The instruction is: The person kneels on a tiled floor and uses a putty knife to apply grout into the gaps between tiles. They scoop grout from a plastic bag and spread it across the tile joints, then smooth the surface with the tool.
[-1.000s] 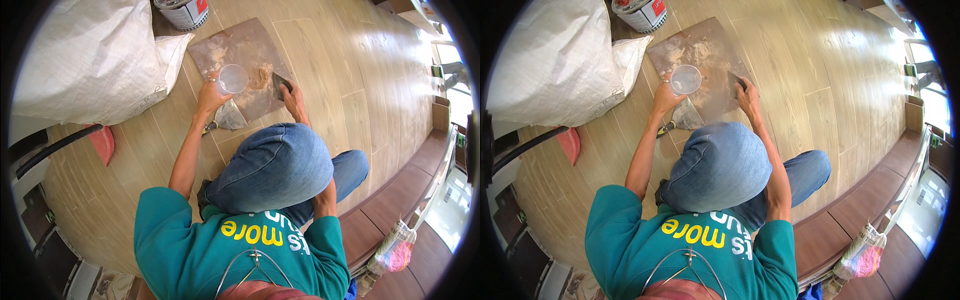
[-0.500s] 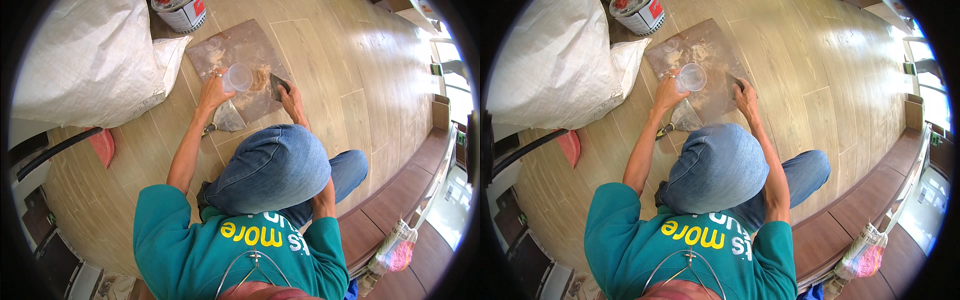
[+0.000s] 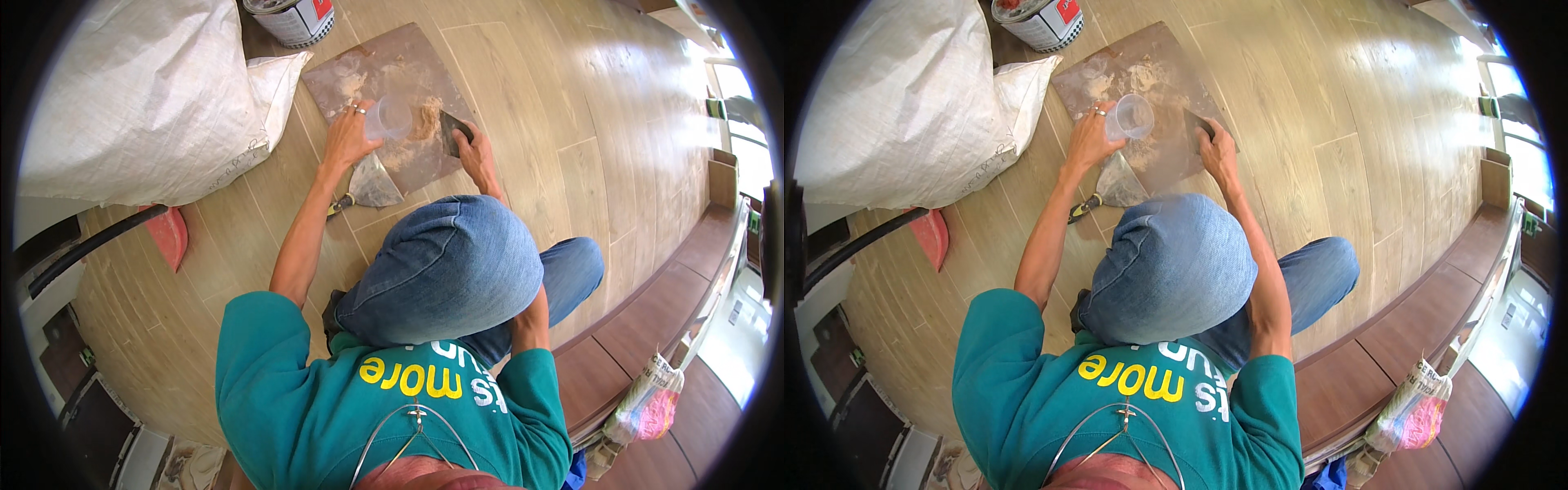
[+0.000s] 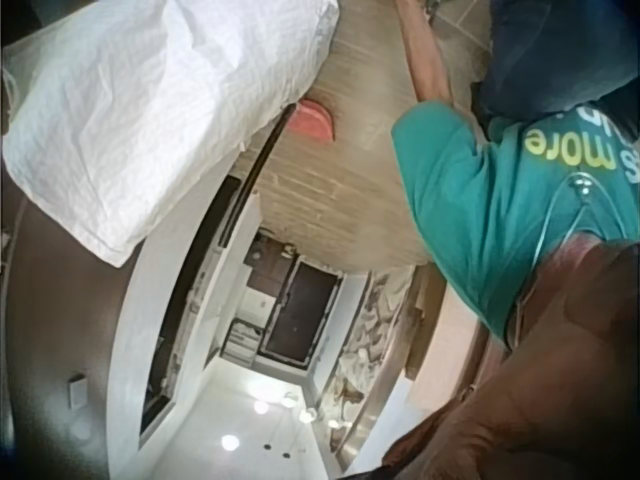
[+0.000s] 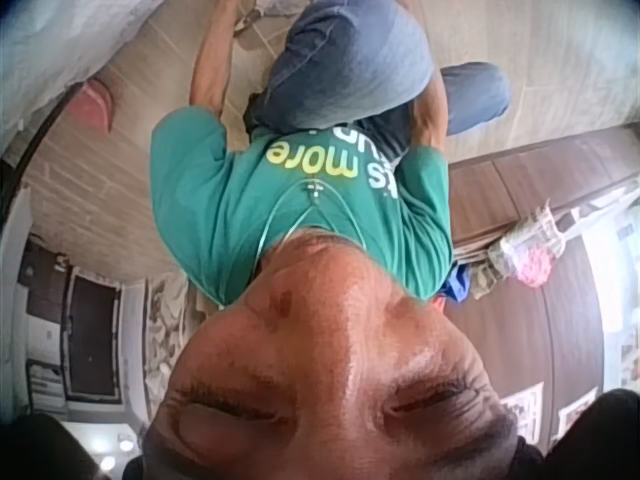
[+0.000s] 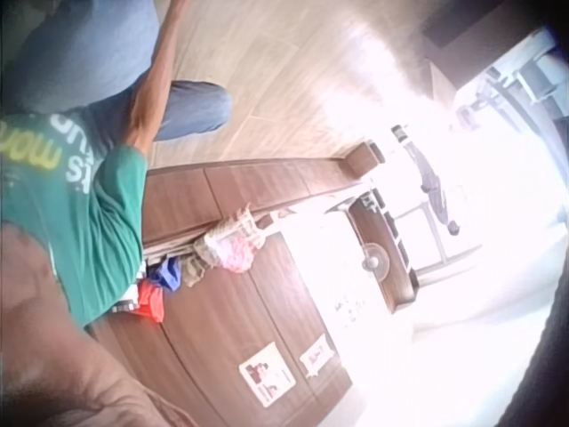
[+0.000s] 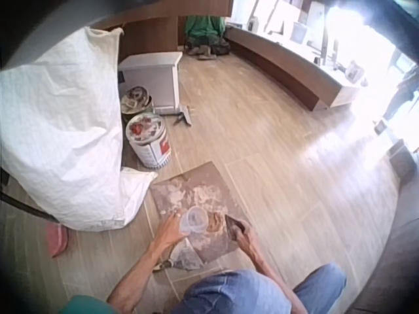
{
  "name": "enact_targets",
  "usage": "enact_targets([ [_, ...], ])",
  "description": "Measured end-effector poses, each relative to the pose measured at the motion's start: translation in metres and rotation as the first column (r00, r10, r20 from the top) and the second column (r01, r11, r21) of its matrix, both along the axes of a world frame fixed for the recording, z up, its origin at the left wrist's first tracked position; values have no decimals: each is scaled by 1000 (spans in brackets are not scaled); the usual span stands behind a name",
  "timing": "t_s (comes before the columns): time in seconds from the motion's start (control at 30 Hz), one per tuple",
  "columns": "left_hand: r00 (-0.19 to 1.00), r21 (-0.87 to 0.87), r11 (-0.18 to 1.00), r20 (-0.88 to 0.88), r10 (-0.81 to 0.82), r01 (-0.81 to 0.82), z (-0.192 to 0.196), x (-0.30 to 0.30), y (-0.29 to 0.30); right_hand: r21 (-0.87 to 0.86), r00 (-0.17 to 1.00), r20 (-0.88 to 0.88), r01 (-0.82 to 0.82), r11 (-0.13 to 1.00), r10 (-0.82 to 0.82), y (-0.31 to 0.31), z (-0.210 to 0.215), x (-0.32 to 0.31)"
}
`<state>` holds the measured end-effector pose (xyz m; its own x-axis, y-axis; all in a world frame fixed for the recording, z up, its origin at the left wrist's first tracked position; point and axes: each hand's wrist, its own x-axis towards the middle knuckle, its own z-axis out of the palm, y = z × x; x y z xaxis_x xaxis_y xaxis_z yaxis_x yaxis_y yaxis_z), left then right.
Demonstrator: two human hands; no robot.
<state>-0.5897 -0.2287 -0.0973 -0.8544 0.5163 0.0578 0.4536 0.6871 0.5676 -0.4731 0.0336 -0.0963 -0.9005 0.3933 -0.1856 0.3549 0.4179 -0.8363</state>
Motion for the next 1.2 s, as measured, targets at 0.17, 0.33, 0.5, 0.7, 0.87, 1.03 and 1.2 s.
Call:
enact_targets([
  [0.17,1000,-33,999,1,-2,2,10,-2,13,2,1000,8,30,1000,-30,10,0,6],
  [0.33,1000,-12,1000,8,-27,27,2,-4,6,-46,1000,5,24,999,-24,7,-6,0],
  [0.5,995,83,996,93,23,-30,-3,-6,4,-3,1000,-1,17,1000,-17,6,-1,0],
  [0.7,972,357,911,186,146,-206,-14,-13,-16,74,1000,5,-20,997,20,2,0,-10],
  [0.87,942,623,710,269,199,-327,-30,-25,-22,391,991,115,-112,914,73,6,-4,-27],
  [1.03,912,628,662,254,324,-410,-52,-28,-37,554,977,184,-197,809,112,-8,-26,-42],
  [1.2,911,626,664,245,332,-410,-71,-24,-37,637,981,92,-188,748,168,-29,-45,-45],
])
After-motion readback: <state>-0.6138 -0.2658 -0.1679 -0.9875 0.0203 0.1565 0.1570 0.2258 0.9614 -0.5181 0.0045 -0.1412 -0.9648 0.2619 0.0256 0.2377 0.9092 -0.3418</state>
